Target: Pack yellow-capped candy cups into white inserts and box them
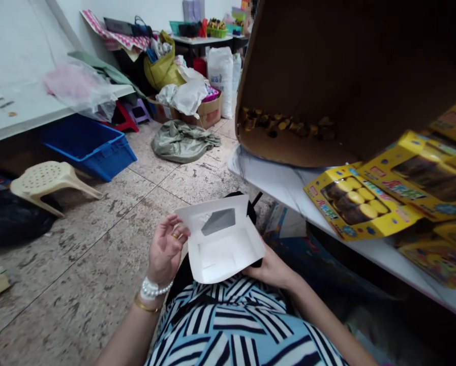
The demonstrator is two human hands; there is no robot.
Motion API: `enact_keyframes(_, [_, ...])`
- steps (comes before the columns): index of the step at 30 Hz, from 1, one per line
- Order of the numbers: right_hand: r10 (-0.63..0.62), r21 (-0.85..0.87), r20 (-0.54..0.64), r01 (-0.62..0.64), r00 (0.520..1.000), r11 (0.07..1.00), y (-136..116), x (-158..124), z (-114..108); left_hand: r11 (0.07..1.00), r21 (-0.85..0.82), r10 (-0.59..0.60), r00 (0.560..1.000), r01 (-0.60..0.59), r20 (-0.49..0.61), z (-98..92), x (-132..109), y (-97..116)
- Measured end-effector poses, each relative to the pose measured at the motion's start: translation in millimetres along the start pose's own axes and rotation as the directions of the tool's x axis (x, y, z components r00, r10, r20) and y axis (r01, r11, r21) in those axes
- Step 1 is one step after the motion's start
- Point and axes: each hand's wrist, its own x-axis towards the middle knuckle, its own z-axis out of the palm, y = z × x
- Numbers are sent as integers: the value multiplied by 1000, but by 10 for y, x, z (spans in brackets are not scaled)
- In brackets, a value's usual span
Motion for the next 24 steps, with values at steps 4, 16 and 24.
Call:
enact_keyframes(4, [-55,50,25,54,998,997,-219,387,-227,944,320,-85,996,75,16,64,149,436])
enact_keyframes(16, [-2,26,-470,16,883,1000,-867,1006,-992,991,67,-97,960,118,-264,1262,344,833])
enact_keyframes(24, [72,-119,-408,-131,910,984,-1126,909,-1080,994,-109,-2,987,-16,-158,1239,513,1005])
